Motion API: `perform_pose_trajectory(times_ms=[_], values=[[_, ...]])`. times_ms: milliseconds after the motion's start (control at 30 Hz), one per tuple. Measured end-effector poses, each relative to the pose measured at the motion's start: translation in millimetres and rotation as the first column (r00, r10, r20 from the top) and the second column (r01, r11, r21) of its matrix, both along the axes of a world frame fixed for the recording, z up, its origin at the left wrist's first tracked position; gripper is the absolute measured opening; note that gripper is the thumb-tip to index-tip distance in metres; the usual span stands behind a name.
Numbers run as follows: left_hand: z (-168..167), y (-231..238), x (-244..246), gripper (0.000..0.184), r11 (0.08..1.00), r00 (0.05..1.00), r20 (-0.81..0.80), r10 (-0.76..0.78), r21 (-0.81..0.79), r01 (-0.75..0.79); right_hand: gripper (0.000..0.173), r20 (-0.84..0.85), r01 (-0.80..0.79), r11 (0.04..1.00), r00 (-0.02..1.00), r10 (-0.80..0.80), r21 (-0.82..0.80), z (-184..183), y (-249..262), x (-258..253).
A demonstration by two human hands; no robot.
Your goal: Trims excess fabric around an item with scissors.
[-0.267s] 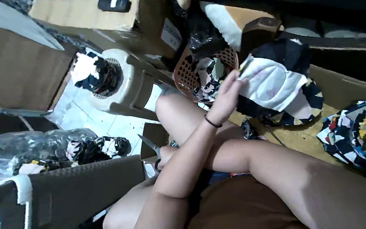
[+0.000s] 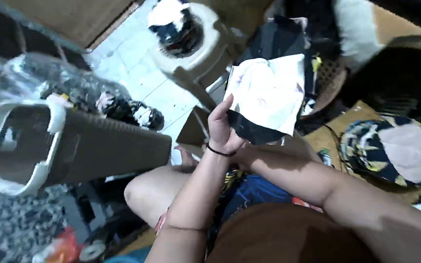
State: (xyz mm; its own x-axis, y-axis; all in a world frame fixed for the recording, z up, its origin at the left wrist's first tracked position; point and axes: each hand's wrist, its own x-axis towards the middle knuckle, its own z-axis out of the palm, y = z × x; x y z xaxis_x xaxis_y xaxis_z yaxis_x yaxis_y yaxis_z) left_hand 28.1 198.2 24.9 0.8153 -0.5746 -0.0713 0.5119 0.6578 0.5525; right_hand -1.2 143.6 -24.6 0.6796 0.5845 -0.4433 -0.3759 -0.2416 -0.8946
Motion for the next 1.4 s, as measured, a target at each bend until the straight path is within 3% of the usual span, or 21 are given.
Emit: perform_pose_trajectory(times_ms=[33, 67, 100, 133, 167, 267, 400, 500, 567, 633, 733, 833, 1000, 1233, 1400], values=[[-1.4, 24.9, -4.9, 0.027, 0.998, 0.998, 0.016, 0.059, -0.004, -0.059, 0.021, 0.095, 0.087, 0.996, 0.992, -0.086, -0.009, -1.3, 9.5, -3.8], [-4.5, 47.7, -9.7, 0.024, 0.992, 0.992, 0.035, 0.125, -0.023, -0.124, 0.020, 0.187, 0.149, 0.982, 0.968, -0.169, 0.119, -19.9, 17.5, -2.1], [-7.7, 68.3, -14.5, 0.021, 0.981, 0.980, 0.047, 0.192, -0.044, -0.190, 0.022, 0.152, 0.112, 0.976, 0.978, -0.141, 0.187, -24.1, 19.3, 3.0], [-10.3, 86.5, -18.7, 0.017, 0.967, 0.965, 0.070, 0.252, -0.062, -0.248, 0.024, -0.018, 0.071, 0.997, 0.997, -0.071, -0.011, -1.6, 23.4, 9.7], [-11.3, 102.1, -22.3, 0.014, 0.950, 0.946, 0.097, 0.309, -0.072, -0.303, 0.026, -0.103, 0.098, 0.994, 0.989, -0.103, -0.047, -3.5, 31.9, 15.1], [-8.4, 136.7, -28.7, 0.014, 0.877, 0.869, 0.119, 0.480, -0.023, -0.481, 0.031, -0.177, 0.214, 0.961, 0.967, -0.183, 0.176, -33.1, 45.3, 18.5], [-11.7, 161.7, -20.5, 0.018, 0.746, 0.739, -0.103, 0.666, 0.117, -0.656, 0.036, -0.054, 0.220, 0.941, 0.976, -0.213, 0.259, -45.9, 57.9, 14.2], [-31.0, 171.3, -5.7, 0.018, 0.737, 0.690, -0.291, 0.663, 0.090, -0.670, 0.065, 0.035, 0.159, 0.916, 0.982, -0.185, 0.368, -60.9, 66.1, 13.5], [-39.9, 171.7, 2.0, 0.020, 0.732, 0.679, -0.299, 0.671, 0.117, -0.672, 0.078, 0.047, 0.115, 0.914, 0.988, -0.145, 0.390, -64.4, 70.0, 13.7], [-45.4, 166.3, 7.2, 0.022, 0.674, 0.645, -0.194, 0.739, 0.193, -0.713, 0.078, 0.048, 0.085, 0.927, 0.993, -0.110, 0.366, -63.8, 72.7, 12.9], [-59.4, 157.5, 10.4, 0.025, 0.498, 0.556, 0.064, 0.829, 0.368, -0.785, 0.079, 0.096, 0.037, 0.948, 0.993, -0.071, 0.316, -62.1, 76.9, 10.8], [-71.7, 152.2, 7.1, 0.028, 0.354, 0.489, 0.223, 0.843, 0.454, -0.818, 0.083, 0.166, 0.008, 0.961, 0.985, -0.056, 0.278, -60.4, 81.8, 8.9], [-80.4, 142.3, 4.9, 0.022, 0.226, 0.402, 0.289, 0.869, 0.491, -0.841, 0.086, 0.252, -0.009, 0.976, 0.966, -0.047, 0.219, -57.3, 84.0, 8.3], [-81.1, 131.1, 3.7, 0.015, 0.094, 0.351, 0.356, 0.866, 0.574, -0.814, 0.090, 0.311, 0.042, 0.994, 0.948, -0.070, 0.096, -50.5, 80.5, 7.9], [-85.7, 127.9, 2.4, 0.014, 0.101, 0.359, 0.349, 0.866, 0.580, -0.808, 0.086, 0.306, 0.064, 0.996, 0.949, -0.081, 0.066, -49.6, 78.4, 7.1]])
